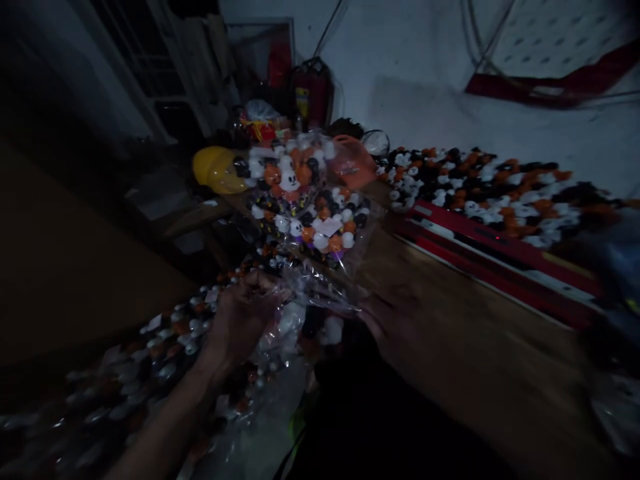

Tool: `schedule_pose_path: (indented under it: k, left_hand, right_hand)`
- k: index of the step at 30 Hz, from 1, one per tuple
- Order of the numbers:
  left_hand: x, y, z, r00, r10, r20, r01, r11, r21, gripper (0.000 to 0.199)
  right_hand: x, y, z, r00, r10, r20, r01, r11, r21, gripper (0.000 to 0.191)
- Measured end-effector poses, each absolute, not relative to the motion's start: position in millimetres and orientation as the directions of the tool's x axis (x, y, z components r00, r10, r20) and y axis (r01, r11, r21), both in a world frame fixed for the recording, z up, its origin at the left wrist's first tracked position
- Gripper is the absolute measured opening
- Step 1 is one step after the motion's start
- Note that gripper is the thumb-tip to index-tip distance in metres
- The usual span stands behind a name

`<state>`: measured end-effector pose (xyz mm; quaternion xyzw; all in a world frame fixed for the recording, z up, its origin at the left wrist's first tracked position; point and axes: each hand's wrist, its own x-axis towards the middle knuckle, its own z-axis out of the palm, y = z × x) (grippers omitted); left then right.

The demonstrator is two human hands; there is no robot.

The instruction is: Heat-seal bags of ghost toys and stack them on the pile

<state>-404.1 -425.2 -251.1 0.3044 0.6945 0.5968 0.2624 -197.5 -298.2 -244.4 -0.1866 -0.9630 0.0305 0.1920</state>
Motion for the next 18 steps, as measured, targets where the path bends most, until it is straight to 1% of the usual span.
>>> schedule_pose_path:
  k: [2, 3, 6, 8, 9, 10, 11, 13, 15, 18]
  left_hand:
    - [-402, -416, -247, -0.648, 0.761, -0.037, 0.122, 0.151, 0.981, 0.03]
    - [-400, -413, -245, -0.633, 0.771, -0.067, 0.128, 0.19, 0.973, 0.035]
    - [-395, -410, -233, -0.581, 0.793, -0.181, 0.116, 0.301, 0.946, 0.063]
    - [-391, -410, -225, -0.565, 0.788, -0.246, 0.056, 0.334, 0.941, 0.077]
    - [-389, -411, -221, -0.552, 0.78, -0.294, -0.002, 0.352, 0.936, 0.081]
    - [-387, -411, -217, -0.532, 0.772, -0.348, -0.064, 0.373, 0.925, 0.08]
    - [-384, -411, -214, -0.508, 0.765, -0.396, -0.117, 0.394, 0.912, 0.075]
    - [-377, -409, -208, -0.49, 0.763, -0.422, -0.177, 0.387, 0.905, 0.056]
    - [-367, -405, -203, -0.529, 0.765, -0.366, -0.153, 0.339, 0.928, 0.045]
    - [-353, -398, -195, -0.581, 0.768, -0.269, -0.004, 0.329, 0.944, 0.043]
  right_hand:
    - [-190, -285, -223, -0.868, 0.325, 0.376, 0.316, 0.945, -0.088, 0.014]
    - [-186, -280, -213, -0.88, 0.293, 0.375, 0.282, 0.956, -0.086, 0.014]
    - [-177, -272, -186, -0.92, 0.212, 0.328, 0.187, 0.977, -0.107, 0.016]
    - [-167, -269, -177, -0.934, 0.184, 0.305, 0.143, 0.978, -0.151, 0.019]
    - [-161, -267, -175, -0.937, 0.177, 0.301, 0.125, 0.975, -0.184, 0.02]
    - [-154, -264, -176, -0.935, 0.174, 0.309, 0.108, 0.97, -0.217, 0.02]
    - [-147, -262, -180, -0.934, 0.178, 0.309, 0.103, 0.965, -0.243, 0.019]
    - [-132, -255, -191, -0.934, 0.213, 0.285, 0.139, 0.956, -0.26, 0.019]
    - [-118, -250, -205, -0.927, 0.279, 0.25, 0.224, 0.948, -0.227, 0.015]
    - [-101, -245, -222, -0.885, 0.406, 0.227, 0.378, 0.912, -0.159, 0.014]
